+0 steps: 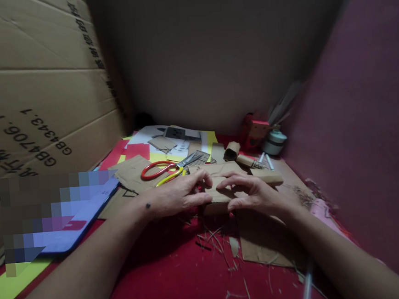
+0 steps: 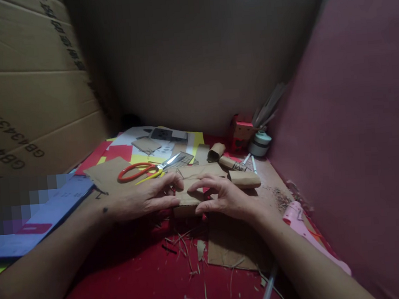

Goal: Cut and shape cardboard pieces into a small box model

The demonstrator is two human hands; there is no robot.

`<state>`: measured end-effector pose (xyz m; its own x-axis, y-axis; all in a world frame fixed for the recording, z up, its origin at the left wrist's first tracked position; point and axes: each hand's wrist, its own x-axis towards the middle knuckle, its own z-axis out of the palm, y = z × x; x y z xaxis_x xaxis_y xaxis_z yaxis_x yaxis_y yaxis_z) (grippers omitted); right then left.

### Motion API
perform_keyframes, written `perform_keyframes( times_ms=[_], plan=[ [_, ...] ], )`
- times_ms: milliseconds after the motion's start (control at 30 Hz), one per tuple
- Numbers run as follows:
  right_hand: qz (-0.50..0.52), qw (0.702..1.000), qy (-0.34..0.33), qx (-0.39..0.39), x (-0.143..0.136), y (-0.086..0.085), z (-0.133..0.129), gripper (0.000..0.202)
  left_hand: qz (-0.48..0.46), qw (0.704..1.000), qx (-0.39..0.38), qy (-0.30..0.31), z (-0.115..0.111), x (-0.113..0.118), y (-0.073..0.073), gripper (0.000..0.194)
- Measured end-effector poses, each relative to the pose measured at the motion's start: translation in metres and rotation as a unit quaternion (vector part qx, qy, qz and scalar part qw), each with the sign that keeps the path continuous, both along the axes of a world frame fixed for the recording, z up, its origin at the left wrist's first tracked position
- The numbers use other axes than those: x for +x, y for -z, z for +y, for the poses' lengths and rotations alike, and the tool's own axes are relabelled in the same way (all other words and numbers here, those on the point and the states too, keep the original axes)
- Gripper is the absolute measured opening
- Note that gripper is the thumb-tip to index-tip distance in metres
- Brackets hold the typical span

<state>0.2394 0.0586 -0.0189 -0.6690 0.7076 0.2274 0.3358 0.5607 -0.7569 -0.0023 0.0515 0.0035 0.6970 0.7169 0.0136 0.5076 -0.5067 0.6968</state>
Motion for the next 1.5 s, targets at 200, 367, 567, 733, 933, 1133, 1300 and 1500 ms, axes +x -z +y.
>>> perform_keyframes(
  times_ms=[200, 367, 567, 733, 933, 1133, 1300, 1500],
  plan=[
    [0.014, 1.000, -0.005, -0.004, 0.000, -0.001, -0.002, 0.036, 0.007, 1.000, -0.025, -0.007, 0.002, -0.001, 0.000, 0.024],
    [0.014, 1.000, 0.006, -0.011, -0.001, -0.001, -0.003, 0.035, -0.005, 0.999, -0.042, 0.013, 0.003, -0.004, -0.001, 0.025],
    [0.001, 1.000, 0.009, -0.008, -0.001, -0.001, -0.003, 0.034, -0.027, 0.994, -0.103, 0.014, 0.003, -0.004, -0.001, 0.029],
    [0.010, 1.000, 0.015, -0.010, -0.002, 0.001, -0.003, 0.033, -0.081, 0.977, -0.191, 0.042, 0.006, -0.009, 0.006, 0.047],
    [0.137, 0.980, 0.073, -0.124, 0.006, 0.002, 0.000, 0.030, -0.193, 0.971, -0.143, -0.023, 0.008, -0.011, 0.003, 0.041],
    [0.266, 0.927, 0.069, -0.257, 0.011, 0.003, 0.001, 0.037, -0.266, 0.951, -0.157, 0.005, 0.003, -0.010, -0.004, 0.040],
    [0.310, 0.905, 0.040, -0.290, 0.009, -0.001, -0.002, 0.036, -0.268, 0.944, -0.182, 0.058, 0.002, -0.008, 0.000, 0.049],
    [0.316, 0.905, 0.007, -0.286, 0.012, 0.001, -0.001, 0.034, -0.243, 0.950, -0.185, 0.071, 0.003, -0.006, 0.004, 0.056]
  ],
)
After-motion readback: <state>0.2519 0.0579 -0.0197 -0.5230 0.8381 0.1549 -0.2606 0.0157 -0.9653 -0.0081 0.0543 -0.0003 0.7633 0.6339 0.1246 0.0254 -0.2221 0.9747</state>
